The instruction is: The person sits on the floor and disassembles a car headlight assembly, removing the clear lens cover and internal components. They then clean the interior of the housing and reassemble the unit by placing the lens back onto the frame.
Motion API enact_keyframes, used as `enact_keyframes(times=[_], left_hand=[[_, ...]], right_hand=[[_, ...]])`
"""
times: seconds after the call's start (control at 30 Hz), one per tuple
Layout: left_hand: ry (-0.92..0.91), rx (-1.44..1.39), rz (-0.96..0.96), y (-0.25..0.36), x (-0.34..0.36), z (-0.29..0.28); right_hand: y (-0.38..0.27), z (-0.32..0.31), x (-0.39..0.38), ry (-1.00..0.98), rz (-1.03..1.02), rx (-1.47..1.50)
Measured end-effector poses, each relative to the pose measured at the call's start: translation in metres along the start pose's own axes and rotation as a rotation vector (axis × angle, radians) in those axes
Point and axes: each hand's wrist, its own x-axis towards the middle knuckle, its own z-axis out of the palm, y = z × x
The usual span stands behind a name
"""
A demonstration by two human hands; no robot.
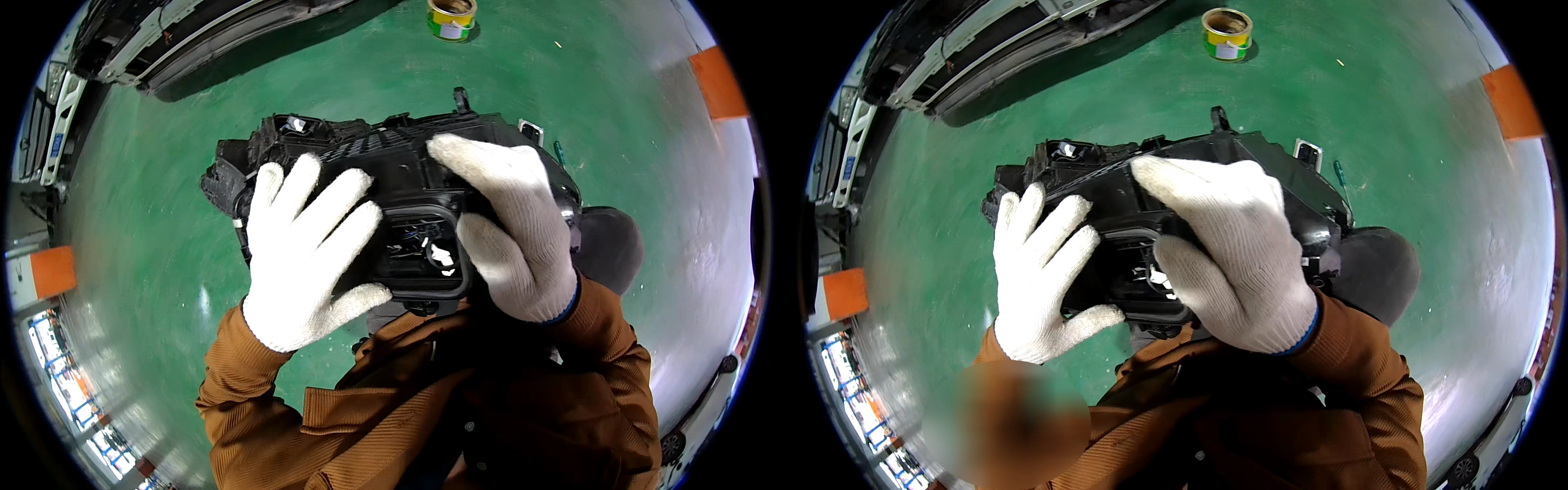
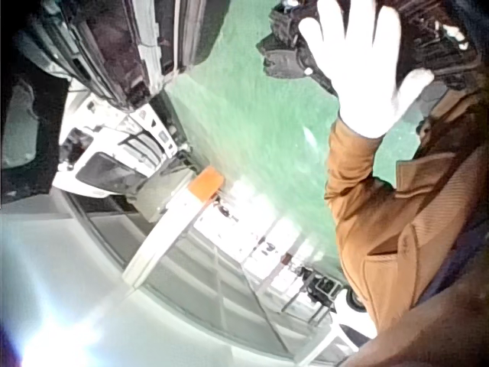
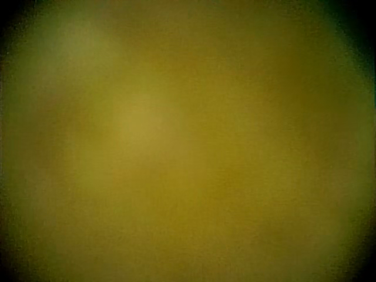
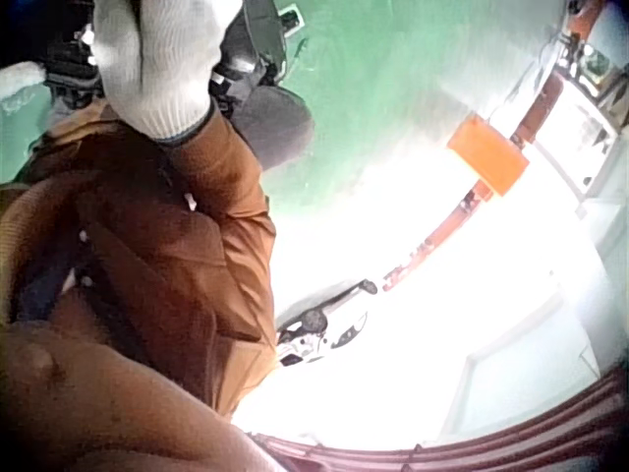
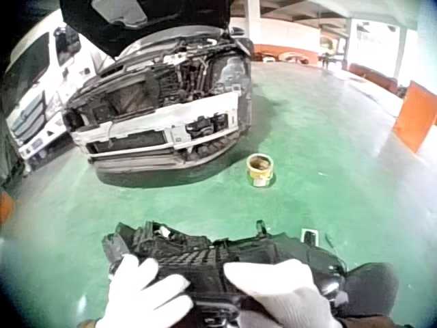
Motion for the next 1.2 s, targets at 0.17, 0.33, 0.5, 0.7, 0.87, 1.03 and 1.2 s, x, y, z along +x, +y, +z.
enact_keyframes(times=[0.17,0.33,0.5,0.7,0.87,1.03,1.2], left_hand=[[0.006,-0.054,0.029,0.006,0.012,0.0],[0.082,-0.13,0.096,0.012,0.026,0.006],[0.153,-0.165,0.034,0.026,0.038,0.008],[0.248,-0.289,-0.001,0.035,0.05,0.011],[0.262,-0.339,-0.023,0.036,0.054,0.013],[0.267,-0.378,-0.056,0.036,0.057,0.012],[0.212,-0.41,-0.094,0.026,0.058,0.009]], right_hand=[[0.002,0.001,-0.001,0.0,0.088,0.142],[-0.005,-0.002,-0.006,0.007,0.096,0.005],[-0.005,0.0,-0.009,0.019,0.133,0.015],[-0.004,0.0,-0.009,0.036,0.133,0.039],[-0.001,0.001,-0.01,0.043,0.131,0.061],[-0.001,0.0,-0.01,0.056,0.144,0.089],[-0.004,-0.002,-0.009,0.039,0.147,0.08]])
